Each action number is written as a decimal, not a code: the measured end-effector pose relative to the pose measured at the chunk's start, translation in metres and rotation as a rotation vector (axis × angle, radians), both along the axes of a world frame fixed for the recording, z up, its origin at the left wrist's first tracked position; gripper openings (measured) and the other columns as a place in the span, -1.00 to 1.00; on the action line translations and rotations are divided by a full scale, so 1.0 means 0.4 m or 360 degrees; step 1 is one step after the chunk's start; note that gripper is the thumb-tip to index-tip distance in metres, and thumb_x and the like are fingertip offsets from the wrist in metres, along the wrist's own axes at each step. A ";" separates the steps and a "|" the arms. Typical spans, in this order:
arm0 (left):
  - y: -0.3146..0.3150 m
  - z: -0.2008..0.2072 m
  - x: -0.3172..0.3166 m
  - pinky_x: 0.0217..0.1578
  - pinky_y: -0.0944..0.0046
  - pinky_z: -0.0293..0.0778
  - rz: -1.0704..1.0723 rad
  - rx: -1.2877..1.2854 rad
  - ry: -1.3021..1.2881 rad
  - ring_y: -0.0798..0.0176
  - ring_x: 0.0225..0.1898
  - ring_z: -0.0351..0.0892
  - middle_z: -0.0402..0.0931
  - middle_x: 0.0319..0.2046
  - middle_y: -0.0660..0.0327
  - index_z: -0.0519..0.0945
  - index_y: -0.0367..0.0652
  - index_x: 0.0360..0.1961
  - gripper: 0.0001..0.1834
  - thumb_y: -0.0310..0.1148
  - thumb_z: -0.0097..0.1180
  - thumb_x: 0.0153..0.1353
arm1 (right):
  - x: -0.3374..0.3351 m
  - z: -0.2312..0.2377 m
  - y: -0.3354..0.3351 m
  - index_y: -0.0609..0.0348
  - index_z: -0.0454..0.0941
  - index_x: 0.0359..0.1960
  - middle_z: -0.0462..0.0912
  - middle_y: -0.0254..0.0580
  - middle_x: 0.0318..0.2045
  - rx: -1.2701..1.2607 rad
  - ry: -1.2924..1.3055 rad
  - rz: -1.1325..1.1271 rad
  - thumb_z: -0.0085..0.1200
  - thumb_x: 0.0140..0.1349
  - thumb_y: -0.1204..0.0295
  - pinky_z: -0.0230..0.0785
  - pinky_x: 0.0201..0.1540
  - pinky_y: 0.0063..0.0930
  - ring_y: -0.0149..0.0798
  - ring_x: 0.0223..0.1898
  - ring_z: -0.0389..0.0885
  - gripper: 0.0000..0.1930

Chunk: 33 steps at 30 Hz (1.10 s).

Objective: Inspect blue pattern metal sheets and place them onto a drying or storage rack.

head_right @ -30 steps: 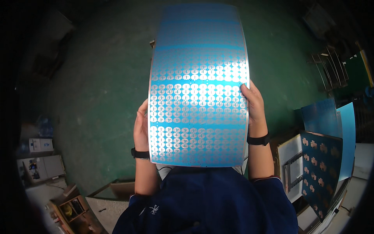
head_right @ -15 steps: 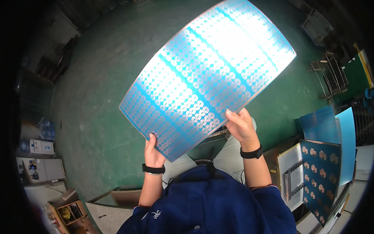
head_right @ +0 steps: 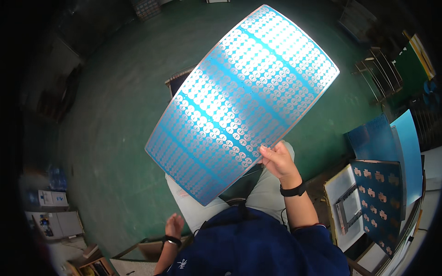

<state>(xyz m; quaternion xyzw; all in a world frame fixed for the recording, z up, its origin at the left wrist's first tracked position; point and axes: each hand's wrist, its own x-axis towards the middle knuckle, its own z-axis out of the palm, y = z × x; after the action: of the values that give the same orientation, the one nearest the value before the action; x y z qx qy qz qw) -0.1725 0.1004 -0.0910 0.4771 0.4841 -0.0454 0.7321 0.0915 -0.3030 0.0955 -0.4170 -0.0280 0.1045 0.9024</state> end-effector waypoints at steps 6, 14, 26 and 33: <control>-0.062 -0.045 -0.258 -0.40 0.24 0.46 -0.0912 0.0196 0.0492 0.26 -0.48 0.50 0.52 -0.43 0.24 0.49 -0.08 -0.17 -0.75 -0.26 -0.20 0.28 | -0.002 -0.014 -0.003 0.28 0.19 0.14 0.44 -0.08 0.01 0.0046 0.0049 0.0101 -0.02 0.21 0.54 0.34 0.05 -0.26 -0.20 0.04 0.43 -0.54; -0.097 -0.093 -0.235 -0.40 0.27 0.45 -0.1294 0.0311 0.0633 0.28 -0.48 0.50 0.52 -0.44 0.24 0.49 -0.10 -0.18 -0.75 -0.27 -0.19 0.28 | 0.005 -0.035 0.001 0.29 0.20 0.13 0.47 -0.10 -0.05 0.0044 0.0092 0.0177 -0.02 0.22 0.53 0.40 -0.03 -0.31 -0.26 -0.06 0.50 -0.56; -0.069 -0.093 -0.184 -0.40 0.31 0.44 -0.1440 0.0340 0.0671 0.31 -0.46 0.49 0.51 -0.45 0.23 0.49 -0.13 -0.18 -0.76 -0.27 -0.18 0.28 | 0.004 -0.024 0.010 0.28 0.25 0.07 0.50 -0.14 -0.12 0.0031 0.0055 0.0144 -0.05 0.25 0.50 0.46 -0.10 -0.29 -0.26 -0.13 0.54 -0.64; -0.058 -0.094 -0.182 -0.40 0.34 0.43 -0.1543 0.0355 0.0685 0.32 -0.46 0.49 0.51 -0.45 0.23 0.49 -0.14 -0.18 -0.76 -0.27 -0.17 0.28 | 0.006 -0.019 0.013 0.28 0.28 0.04 0.51 -0.14 -0.13 0.0019 0.0044 0.0147 -0.05 0.25 0.49 0.47 -0.11 -0.30 -0.27 -0.14 0.54 -0.66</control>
<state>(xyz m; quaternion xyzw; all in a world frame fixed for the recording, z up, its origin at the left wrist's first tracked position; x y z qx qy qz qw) -0.2455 0.0773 -0.1288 0.7004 0.3494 -0.4230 0.4565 0.0937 -0.2976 0.0880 -0.4085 -0.0352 0.1516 0.8994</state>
